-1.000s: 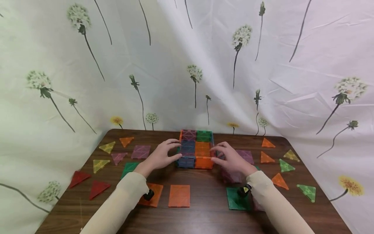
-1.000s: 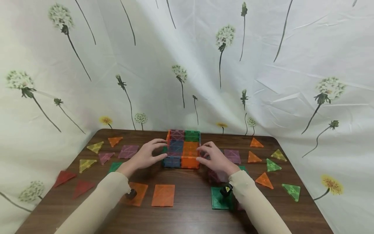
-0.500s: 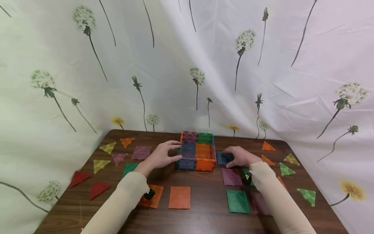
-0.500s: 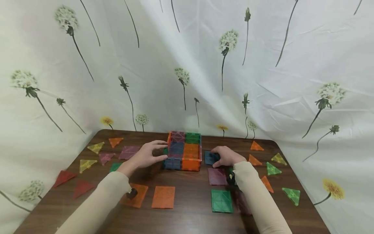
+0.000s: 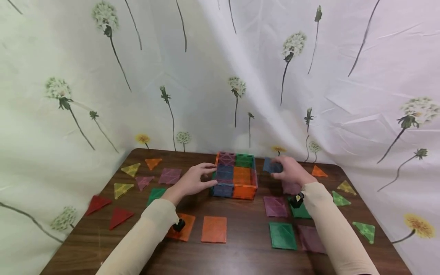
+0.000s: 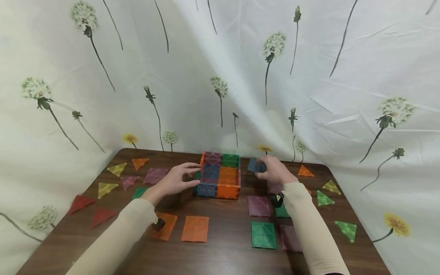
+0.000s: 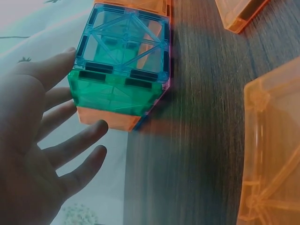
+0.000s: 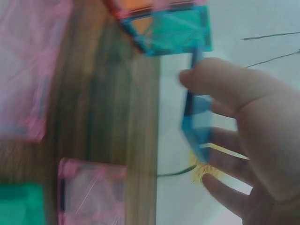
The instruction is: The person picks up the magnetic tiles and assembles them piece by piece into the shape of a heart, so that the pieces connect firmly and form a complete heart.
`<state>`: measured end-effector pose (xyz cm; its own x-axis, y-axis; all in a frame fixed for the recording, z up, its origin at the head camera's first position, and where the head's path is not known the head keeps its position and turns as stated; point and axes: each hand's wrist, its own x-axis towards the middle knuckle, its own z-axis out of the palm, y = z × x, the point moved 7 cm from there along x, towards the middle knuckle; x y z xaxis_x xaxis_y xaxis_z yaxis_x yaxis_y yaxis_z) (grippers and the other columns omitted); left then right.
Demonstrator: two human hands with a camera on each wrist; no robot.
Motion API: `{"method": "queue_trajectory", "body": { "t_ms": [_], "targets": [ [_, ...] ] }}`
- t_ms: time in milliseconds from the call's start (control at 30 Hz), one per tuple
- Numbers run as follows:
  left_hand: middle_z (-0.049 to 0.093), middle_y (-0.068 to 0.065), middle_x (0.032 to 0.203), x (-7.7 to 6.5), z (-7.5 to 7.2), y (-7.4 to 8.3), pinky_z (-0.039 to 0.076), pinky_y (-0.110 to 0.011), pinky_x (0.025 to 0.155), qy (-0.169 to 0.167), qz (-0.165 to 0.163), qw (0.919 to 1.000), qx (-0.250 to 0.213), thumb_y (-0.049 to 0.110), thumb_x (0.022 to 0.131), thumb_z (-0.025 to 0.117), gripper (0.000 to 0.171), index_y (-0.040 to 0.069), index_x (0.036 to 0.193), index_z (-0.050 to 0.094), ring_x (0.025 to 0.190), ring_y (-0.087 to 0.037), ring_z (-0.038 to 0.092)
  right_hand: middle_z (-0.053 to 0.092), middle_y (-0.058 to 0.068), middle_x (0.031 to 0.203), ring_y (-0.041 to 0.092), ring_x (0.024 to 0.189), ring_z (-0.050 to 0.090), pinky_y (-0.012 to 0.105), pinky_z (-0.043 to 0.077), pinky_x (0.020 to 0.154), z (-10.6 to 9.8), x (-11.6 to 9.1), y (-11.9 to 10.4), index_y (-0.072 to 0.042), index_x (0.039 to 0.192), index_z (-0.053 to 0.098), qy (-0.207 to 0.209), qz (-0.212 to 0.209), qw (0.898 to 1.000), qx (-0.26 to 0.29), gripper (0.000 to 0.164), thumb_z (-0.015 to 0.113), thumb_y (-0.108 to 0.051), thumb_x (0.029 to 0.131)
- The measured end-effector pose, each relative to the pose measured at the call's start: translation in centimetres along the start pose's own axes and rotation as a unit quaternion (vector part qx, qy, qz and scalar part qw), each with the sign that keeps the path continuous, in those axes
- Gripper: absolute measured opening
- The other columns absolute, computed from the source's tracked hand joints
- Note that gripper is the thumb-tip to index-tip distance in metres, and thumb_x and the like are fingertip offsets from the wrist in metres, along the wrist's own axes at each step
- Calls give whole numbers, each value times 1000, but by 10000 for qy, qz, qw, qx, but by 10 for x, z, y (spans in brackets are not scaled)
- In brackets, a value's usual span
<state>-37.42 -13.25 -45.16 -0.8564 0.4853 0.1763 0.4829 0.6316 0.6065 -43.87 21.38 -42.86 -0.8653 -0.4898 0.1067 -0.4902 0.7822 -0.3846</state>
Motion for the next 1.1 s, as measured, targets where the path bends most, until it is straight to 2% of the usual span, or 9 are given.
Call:
{"method": "queue_trajectory", "body": {
  "t_ms": [100, 267, 400, 500, 633, 767, 900, 1100],
  "targets": [
    [47, -6, 161, 2, 0, 1, 56, -49, 99, -19, 3, 10000, 85, 38, 102, 71, 54, 12, 149, 61, 116, -23, 67, 64, 19, 135, 36, 116, 64, 54, 54, 94, -9, 9, -6, -6, 141, 63, 267, -5, 9987, 427, 55, 81, -29, 94],
    [46, -4, 161, -3, 0, -2, 57, -47, 97, 15, -73, 9999, 70, 38, 102, 71, 55, 12, 150, 60, 114, -21, 69, 58, 14, 148, 35, 127, 62, 53, 53, 102, 1, 32, -35, -14, 151, 56, -118, -207, 9961, 853, 61, 78, -34, 97],
    [44, -5, 162, -4, 1, -1, 58, -48, 96, 37, -69, 9999, -92, 38, 103, 70, 57, 13, 152, 57, 113, -23, 70, 54, 11, 154, 33, 139, 53, 55, 46, 112, 12, 47, -56, -14, 154, 52, -435, -524, 9950, 733, 62, 76, -30, 99],
    [44, -6, 163, -3, 1, 0, 58, -46, 94, 53, -68, 9999, -134, 37, 103, 70, 57, 14, 154, 55, 112, -24, 70, 55, 9, 154, 32, 140, 52, 55, 44, 113, 18, 55, -62, -14, 153, 54, -503, -639, 9952, 545, 60, 76, -30, 99],
    [43, -4, 163, -2, 2, 1, 59, -44, 93, 30, -78, 9999, -68, 37, 103, 69, 57, 14, 154, 55, 111, -22, 71, 59, 7, 148, 29, 132, 57, 52, 47, 110, 24, 61, -66, -15, 151, 56, -526, -786, 9950, 327, 59, 77, -30, 98],
    [42, -4, 164, 0, 2, 3, 59, -43, 93, 2, -47, 10000, -78, 37, 104, 69, 57, 14, 154, 54, 111, -22, 71, 59, 10, 148, 30, 130, 58, 53, 46, 111, 23, 60, -64, -12, 151, 54, -505, -772, 9950, 383, 62, 79, -29, 97],
    [42, -7, 164, 1, 1, 3, 59, -45, 93, 41, -11, 9999, -150, 36, 104, 69, 57, 13, 154, 54, 110, -23, 70, 53, 13, 155, 35, 141, 51, 56, 41, 116, 21, 58, -58, -9, 154, 51, -440, -590, 9958, 537, 68, 80, -27, 96],
    [41, -11, 164, -2, 1, -1, 57, -51, 96, 2, 83, 9991, -427, 35, 105, 68, 57, 13, 155, 53, 108, -25, 69, 53, 15, 155, 36, 142, 49, 56, 41, 116, 22, 57, -50, -7, 154, 52, -291, -455, 9953, 800, 71, 84, -24, 93]
  ]
}}
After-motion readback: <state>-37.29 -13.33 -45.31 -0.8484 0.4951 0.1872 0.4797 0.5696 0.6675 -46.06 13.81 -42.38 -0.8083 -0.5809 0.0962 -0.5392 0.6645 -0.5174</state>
